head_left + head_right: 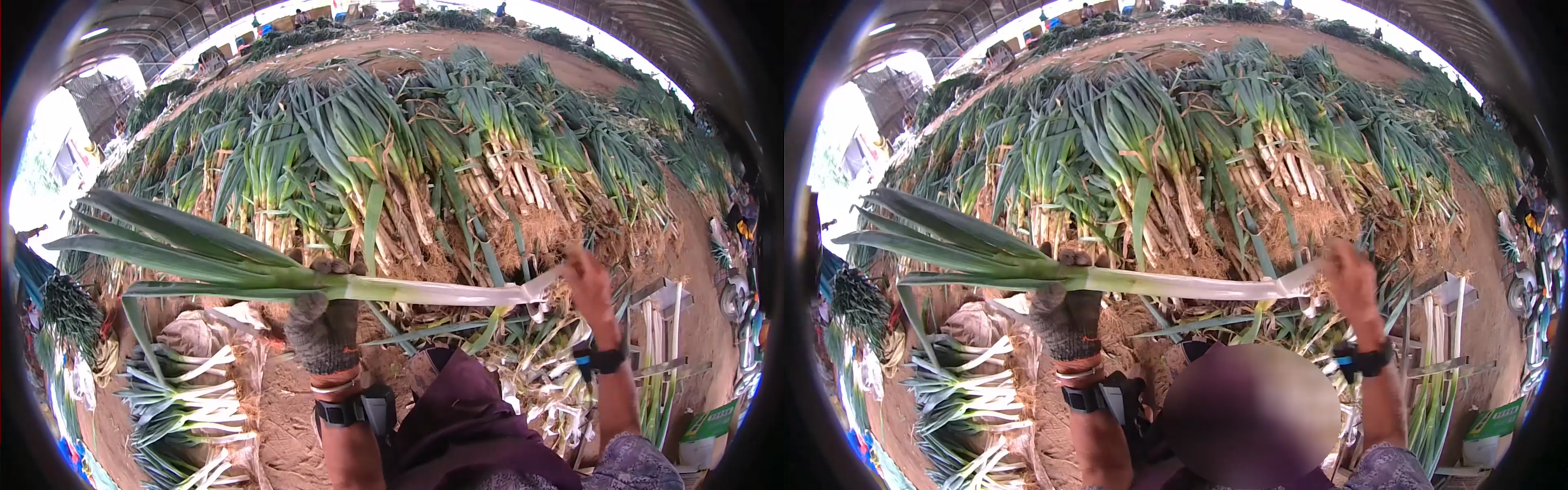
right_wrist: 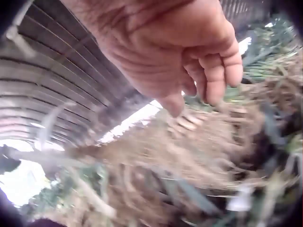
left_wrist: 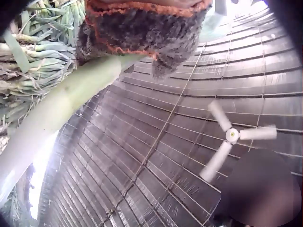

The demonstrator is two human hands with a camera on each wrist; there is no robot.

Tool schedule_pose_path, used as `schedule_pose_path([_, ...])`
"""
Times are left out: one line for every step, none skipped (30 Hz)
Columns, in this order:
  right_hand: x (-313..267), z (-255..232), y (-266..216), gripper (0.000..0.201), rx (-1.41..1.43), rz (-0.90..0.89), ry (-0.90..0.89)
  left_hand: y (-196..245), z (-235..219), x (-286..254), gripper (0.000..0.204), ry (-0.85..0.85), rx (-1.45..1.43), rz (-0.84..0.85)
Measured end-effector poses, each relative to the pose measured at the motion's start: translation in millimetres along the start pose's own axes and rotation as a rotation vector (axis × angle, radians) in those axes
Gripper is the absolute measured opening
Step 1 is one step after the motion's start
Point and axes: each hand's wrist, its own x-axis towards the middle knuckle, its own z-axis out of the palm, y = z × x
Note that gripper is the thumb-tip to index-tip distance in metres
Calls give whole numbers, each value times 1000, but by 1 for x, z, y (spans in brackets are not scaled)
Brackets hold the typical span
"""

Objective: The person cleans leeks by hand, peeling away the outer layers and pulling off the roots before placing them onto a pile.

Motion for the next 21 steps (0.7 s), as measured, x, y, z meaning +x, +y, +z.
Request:
schedule_pose_path([13,0,-63,32,167,-83,-59,-4,-4,1,65,-39,7,-36])
schedule_pose_path([20,5,-105,36,239,-2,-285,-8,-2,0,66,-40,10,-38])
schedule_pose_path([23,30,-124,37,355,-319,-249,-13,1,-1,68,-41,13,-40])
schedule_pose_path([26,41,-153,37,410,-447,-329,-17,4,-1,70,-43,16,-39])
schedule_pose_path([29,55,-177,37,399,-486,-354,-18,7,-1,70,-78,-10,-75])
schedule_pose_path([32,66,-192,36,388,-526,-379,-17,10,-3,71,-56,-3,-84])
schedule_pose_path([35,71,-199,36,423,-511,-390,-16,12,-5,71,-32,5,-91])
schedule_pose_path([38,75,-205,35,458,-497,-405,-14,12,-6,72,-5,12,-97])
schedule_pose_path([40,78,-209,35,492,-484,-425,-12,9,-4,70,-47,-2,-101])
schedule_pose_path([39,80,-211,32,525,-493,-384,-10,8,-3,69,-45,5,-96])
schedule_pose_path([38,81,-213,29,556,-501,-344,-8,8,-3,68,-43,12,-91])
schedule_pose_path([36,81,-214,26,587,-507,-302,-6,8,-4,67,-42,18,-88])
schedule_pose_path([36,85,-213,26,604,-541,-274,-4,12,-5,66,-25,34,-86])
schedule_pose_path([36,90,-211,26,622,-576,-246,-2,17,-6,64,-9,50,-84])
schedule_pose_path([37,93,-209,26,640,-609,-216,0,21,-7,62,6,67,-83])
schedule_pose_path([37,94,-208,25,667,-610,-219,1,22,-8,61,31,89,-94])
schedule_pose_path([37,93,-207,24,694,-612,-223,2,22,-9,60,56,111,-104])
schedule_pose_path([37,91,-206,24,721,-616,-229,3,22,-10,59,83,133,-111])
schedule_pose_path([36,86,-207,22,656,-656,-199,2,20,-10,57,106,157,-84])
schedule_pose_path([32,79,-209,21,591,-695,-168,1,18,-8,54,130,182,-57])
schedule_pose_path([27,75,-209,20,527,-732,-137,0,18,-7,52,154,208,-31])
